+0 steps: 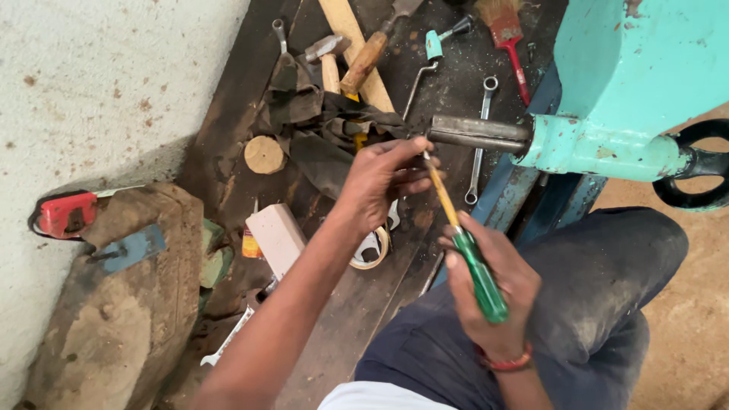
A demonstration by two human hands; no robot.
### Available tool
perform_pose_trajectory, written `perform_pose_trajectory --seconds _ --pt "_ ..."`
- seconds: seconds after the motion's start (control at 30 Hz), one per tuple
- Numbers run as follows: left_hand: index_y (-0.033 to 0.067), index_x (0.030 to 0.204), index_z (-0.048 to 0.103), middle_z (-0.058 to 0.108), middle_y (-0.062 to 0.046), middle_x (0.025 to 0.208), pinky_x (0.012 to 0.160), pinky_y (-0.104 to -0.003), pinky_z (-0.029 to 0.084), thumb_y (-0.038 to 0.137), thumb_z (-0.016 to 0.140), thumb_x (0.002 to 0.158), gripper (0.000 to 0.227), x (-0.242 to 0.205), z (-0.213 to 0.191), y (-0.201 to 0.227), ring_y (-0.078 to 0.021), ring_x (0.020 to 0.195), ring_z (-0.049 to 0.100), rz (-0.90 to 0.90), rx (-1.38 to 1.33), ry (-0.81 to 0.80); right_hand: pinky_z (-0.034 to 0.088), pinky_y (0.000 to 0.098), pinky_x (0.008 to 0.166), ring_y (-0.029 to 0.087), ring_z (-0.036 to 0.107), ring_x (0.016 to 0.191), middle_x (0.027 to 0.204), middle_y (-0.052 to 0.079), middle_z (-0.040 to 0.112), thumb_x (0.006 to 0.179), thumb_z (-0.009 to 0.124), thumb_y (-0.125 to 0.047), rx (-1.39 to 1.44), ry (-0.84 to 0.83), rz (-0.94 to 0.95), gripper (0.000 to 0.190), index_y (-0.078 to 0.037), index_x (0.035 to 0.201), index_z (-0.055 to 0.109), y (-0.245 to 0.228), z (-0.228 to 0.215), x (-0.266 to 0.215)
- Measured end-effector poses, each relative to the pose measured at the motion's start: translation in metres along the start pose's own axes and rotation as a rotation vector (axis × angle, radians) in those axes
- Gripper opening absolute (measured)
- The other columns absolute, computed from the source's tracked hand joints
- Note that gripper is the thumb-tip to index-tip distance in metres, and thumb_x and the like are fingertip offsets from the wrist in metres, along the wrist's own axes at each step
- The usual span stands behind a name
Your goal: The person manipulates a metal mechanical shaft and assembly by hand, using a screwdriver to probe the internal components, marking a point with a pencil, and using a cloth to wipe various metal parts on a cluttered workbench.
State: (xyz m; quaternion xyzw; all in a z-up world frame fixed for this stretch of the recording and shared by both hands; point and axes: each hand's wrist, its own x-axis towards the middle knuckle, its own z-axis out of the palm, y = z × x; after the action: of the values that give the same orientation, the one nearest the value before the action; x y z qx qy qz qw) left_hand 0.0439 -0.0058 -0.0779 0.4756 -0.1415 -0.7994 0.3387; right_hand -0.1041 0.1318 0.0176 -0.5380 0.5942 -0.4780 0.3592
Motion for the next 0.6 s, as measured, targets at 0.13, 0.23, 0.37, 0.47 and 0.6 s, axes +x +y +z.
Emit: perform_pose_trajectory --seconds 0.13,0.23,0.37,0.47,0.6 --pt "-0.0022 0.099 0.071 0.075 -0.016 0.084 0.055 -0.025 0.059 0.030 0.072 0.095 0.032 0.009 0.010 -0.009 -0.0253 0.077 0.078 0.021 -0.021 -0.026 0.059 0.0292 0.084 0.021 0.075 0.093 0.103 0.017 0.074 0.089 0.065 0.004 -0.153 0.033 0.016 0.041 0.007 0.129 0.066 -0.010 -0.020 -0.017" --pt "-0.0027 0.101 0.073 0.076 -0.014 0.082 0.063 -0.029 0.062 0.049 0.059 0.099 0.053 0.019 0.021 -0.010 -0.0247 0.077 0.076 -0.043 -0.259 0.102 0.061 0.0284 0.086 0.021 0.077 0.097 0.105 0.017 0.073 0.086 0.064 0.005 -0.162 0.068 -0.052 0.041 0.007 0.127 0.064 -0.006 -0.032 -0.030" --pt "-0.0001 0.105 0.068 0.075 -0.022 0.089 0.077 -0.038 0.061 0.071 0.031 0.099 0.081 -0.007 0.044 -0.030 -0.0329 0.084 0.073 -0.191 -0.116 0.114 0.062 0.0264 0.077 0.021 0.078 0.089 0.103 0.017 0.075 0.090 0.066 0.004 -0.321 0.203 -0.050 0.037 0.008 0.127 0.066 0.016 -0.053 -0.030" --pt "-0.0006 0.107 0.068 0.076 -0.020 0.098 0.086 -0.041 0.060 0.052 0.057 0.099 0.055 -0.018 0.069 -0.053 -0.0316 0.091 0.076 -0.243 -0.098 -0.140 0.062 0.0252 0.079 0.020 0.077 0.092 0.106 0.017 0.074 0.096 0.068 0.003 -0.380 0.230 -0.032 0.035 0.006 0.130 0.067 0.012 -0.064 -0.028" --pt "-0.0034 0.121 0.068 0.073 -0.020 0.111 0.091 -0.039 0.062 0.035 0.072 0.096 0.046 -0.007 0.091 -0.073 -0.0264 0.101 0.074 -0.139 -0.236 -0.340 0.058 0.0255 0.089 0.019 0.073 0.100 0.111 0.018 0.070 0.099 0.068 0.002 -0.348 0.196 0.009 0.029 0.005 0.128 0.067 0.003 -0.069 -0.011"
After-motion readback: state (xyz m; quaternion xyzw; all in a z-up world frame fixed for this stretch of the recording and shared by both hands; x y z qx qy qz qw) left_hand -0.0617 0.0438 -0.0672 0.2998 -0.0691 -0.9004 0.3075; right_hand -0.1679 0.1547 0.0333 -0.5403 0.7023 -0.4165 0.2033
